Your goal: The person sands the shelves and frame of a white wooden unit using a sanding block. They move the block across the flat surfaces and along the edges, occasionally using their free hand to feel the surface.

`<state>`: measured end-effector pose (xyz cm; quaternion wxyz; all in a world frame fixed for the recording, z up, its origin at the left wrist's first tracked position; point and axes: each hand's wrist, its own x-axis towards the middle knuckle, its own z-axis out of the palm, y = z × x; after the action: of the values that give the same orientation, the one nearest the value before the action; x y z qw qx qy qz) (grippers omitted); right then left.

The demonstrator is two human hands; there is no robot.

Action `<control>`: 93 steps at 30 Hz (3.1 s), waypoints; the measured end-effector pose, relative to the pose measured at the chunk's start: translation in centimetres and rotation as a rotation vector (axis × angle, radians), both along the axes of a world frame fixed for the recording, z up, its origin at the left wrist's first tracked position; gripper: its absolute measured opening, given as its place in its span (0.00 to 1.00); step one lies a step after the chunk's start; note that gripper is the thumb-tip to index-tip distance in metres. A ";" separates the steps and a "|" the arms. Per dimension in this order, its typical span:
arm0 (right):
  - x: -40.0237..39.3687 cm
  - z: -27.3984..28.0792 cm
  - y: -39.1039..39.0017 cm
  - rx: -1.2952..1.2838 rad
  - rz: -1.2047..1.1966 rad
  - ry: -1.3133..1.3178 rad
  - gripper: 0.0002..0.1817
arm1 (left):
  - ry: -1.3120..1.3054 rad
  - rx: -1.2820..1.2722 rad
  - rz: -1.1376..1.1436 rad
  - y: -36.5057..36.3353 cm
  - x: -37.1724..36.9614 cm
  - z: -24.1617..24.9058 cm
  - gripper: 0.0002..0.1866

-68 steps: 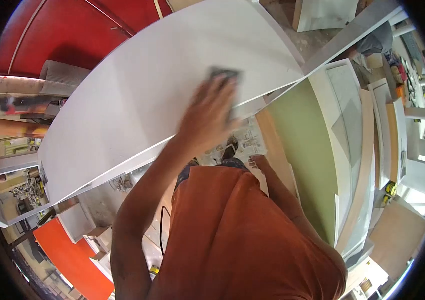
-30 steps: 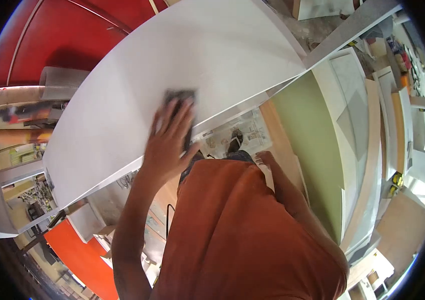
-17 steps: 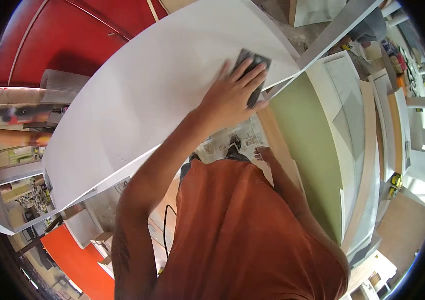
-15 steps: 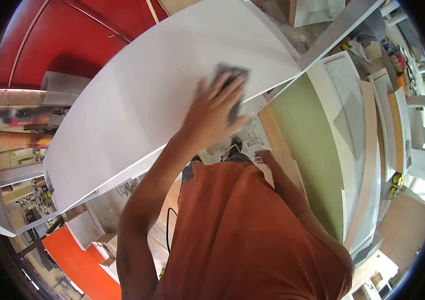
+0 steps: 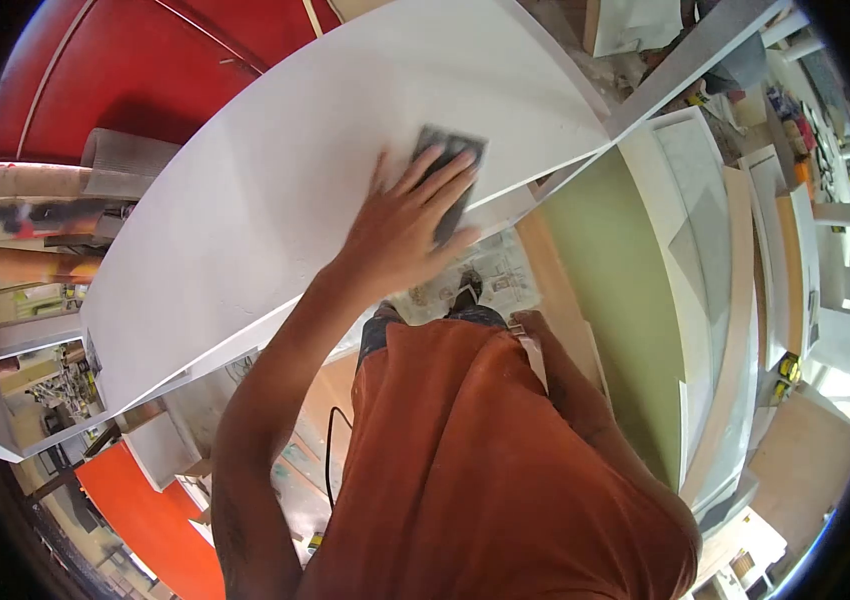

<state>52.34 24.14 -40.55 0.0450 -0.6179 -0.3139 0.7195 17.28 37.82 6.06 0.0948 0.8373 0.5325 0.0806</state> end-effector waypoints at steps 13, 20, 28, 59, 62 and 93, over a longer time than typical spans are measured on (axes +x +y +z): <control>-0.2 0.7 0.4 -0.090 -0.081 -0.018 0.18 | 0.001 -0.015 0.002 -1.0 -1.1 0.4 0.39; -0.8 0.2 1.0 -0.067 -0.221 -0.009 0.17 | -0.086 0.021 -0.032 1.7 0.5 -0.8 0.37; -1.2 -0.3 1.6 -0.047 -0.059 0.019 0.17 | 0.109 -0.132 0.065 -5.2 -3.7 1.3 0.42; -9.6 18.5 10.6 0.548 0.484 0.202 0.17 | -0.163 0.272 -0.066 5.9 8.5 -4.3 0.45; -8.3 15.9 11.6 0.669 0.537 0.268 0.19 | -0.211 0.181 0.069 1.7 4.0 -2.8 0.44; -11.9 39.0 29.6 1.703 0.672 -0.736 0.38 | 0.071 0.024 0.653 -18.8 -20.2 -1.9 0.31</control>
<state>40.46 53.74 -1.56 0.1674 -0.4431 -0.8806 -0.0088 -2.90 19.01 4.15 0.0354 0.6256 0.7748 0.0840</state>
